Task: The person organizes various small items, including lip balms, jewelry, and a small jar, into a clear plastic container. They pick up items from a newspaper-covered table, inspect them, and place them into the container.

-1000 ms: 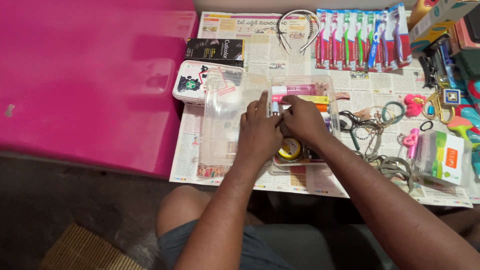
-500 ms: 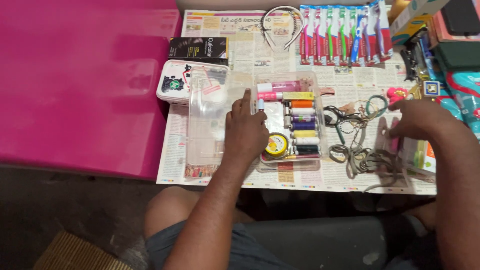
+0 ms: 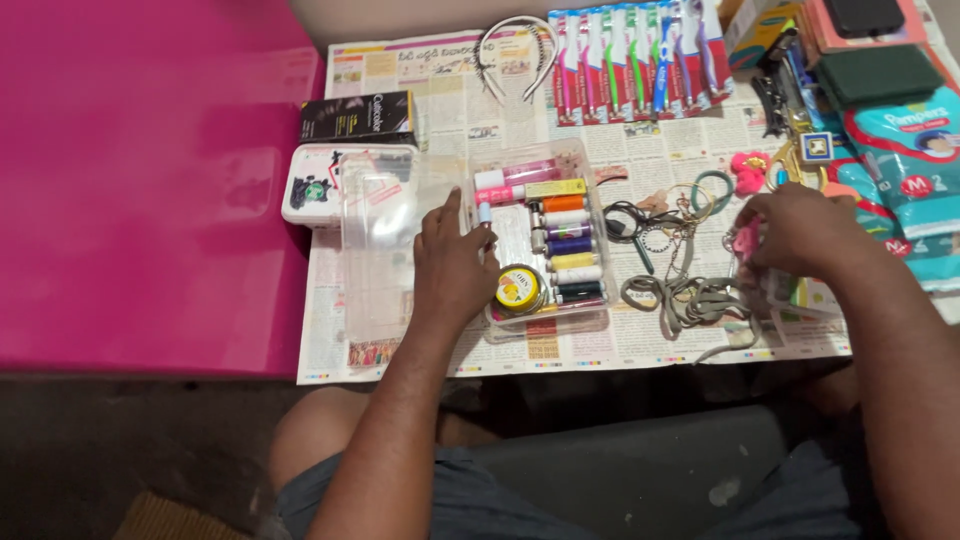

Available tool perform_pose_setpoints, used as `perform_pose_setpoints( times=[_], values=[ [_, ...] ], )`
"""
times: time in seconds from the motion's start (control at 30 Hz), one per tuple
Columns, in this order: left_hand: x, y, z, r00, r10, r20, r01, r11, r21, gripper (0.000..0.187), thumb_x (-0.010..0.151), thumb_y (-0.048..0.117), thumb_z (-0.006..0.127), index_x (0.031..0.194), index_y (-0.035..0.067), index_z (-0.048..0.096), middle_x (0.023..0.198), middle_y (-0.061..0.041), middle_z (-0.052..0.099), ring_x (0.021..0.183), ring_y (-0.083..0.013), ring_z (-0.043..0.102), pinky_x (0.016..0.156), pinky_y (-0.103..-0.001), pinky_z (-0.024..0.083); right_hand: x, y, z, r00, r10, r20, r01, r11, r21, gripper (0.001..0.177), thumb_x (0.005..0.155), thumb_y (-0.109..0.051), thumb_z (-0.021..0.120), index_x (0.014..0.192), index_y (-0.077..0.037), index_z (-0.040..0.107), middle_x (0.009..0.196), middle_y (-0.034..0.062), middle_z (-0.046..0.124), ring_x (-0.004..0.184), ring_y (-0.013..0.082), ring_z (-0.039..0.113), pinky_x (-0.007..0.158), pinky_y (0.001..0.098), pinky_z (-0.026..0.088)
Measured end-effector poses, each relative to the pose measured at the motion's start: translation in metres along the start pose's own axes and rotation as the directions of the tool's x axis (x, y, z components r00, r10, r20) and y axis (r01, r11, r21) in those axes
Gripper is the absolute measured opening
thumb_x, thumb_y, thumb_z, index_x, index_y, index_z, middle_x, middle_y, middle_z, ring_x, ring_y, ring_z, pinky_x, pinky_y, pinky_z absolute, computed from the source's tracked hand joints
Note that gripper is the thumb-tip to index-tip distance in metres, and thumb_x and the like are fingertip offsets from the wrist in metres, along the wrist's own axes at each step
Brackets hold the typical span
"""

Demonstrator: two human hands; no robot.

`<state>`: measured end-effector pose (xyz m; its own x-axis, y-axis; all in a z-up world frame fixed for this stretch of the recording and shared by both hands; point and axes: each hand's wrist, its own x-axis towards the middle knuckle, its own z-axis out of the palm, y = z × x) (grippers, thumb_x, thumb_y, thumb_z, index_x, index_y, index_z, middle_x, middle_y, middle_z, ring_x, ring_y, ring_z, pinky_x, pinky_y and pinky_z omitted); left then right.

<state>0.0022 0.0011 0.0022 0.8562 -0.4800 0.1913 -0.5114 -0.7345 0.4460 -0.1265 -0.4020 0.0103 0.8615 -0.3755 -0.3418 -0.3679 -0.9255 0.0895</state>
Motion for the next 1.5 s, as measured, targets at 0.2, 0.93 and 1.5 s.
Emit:
perform_pose_setpoints(
  times=[0.2, 0.93, 1.5],
  values=[
    [0.001, -0.001, 0.002, 1.0, 0.009, 0.012, -0.009, 0.999, 0.032, 0.023, 0.079, 0.013, 0.073, 0.1, 0.013, 0.08, 0.157, -0.02, 0.04, 0.142, -0.0394, 0.035, 0.112, -0.054, 0.031, -0.002, 0.002, -0.005, 0.937, -0.03, -0.349, 0.174, 0.904, 0.39, 0.026, 0.078, -0.013, 0.083, 0.104, -0.009, 0.081, 0.106, 0.0164, 0.07, 0.092, 0.0313, 0.074, 0.085, 0.0439, 0.059],
    [-0.001, -0.004, 0.006, 0.998, 0.031, -0.048, -0.032, 0.999, -0.015, 0.022, 0.075, 0.009, 0.072, 0.096, 0.008, 0.079, 0.154, -0.023, 0.045, 0.14, -0.0393, 0.04, 0.11, -0.053, 0.036, 0.02, -0.233, -0.037, 0.894, -0.054, -0.446, 0.387, 0.595, 0.704, 0.021, 0.082, -0.016, 0.084, 0.096, -0.003, 0.078, 0.088, 0.0117, 0.078, 0.08, 0.0199, 0.077, 0.073, 0.0337, 0.059],
    [-0.002, -0.003, 0.006, 0.999, -0.027, -0.04, 0.023, 0.995, -0.101, 0.029, 0.074, 0.012, 0.07, 0.101, 0.008, 0.079, 0.156, -0.021, 0.042, 0.142, -0.0363, 0.038, 0.111, -0.051, 0.036, 0.041, -0.253, -0.029, 0.823, -0.24, -0.515, 0.442, 0.84, 0.314, 0.015, 0.084, -0.011, 0.08, 0.097, -0.004, 0.079, 0.095, 0.0184, 0.074, 0.081, 0.034, 0.072, 0.08, 0.0444, 0.057]
  ],
)
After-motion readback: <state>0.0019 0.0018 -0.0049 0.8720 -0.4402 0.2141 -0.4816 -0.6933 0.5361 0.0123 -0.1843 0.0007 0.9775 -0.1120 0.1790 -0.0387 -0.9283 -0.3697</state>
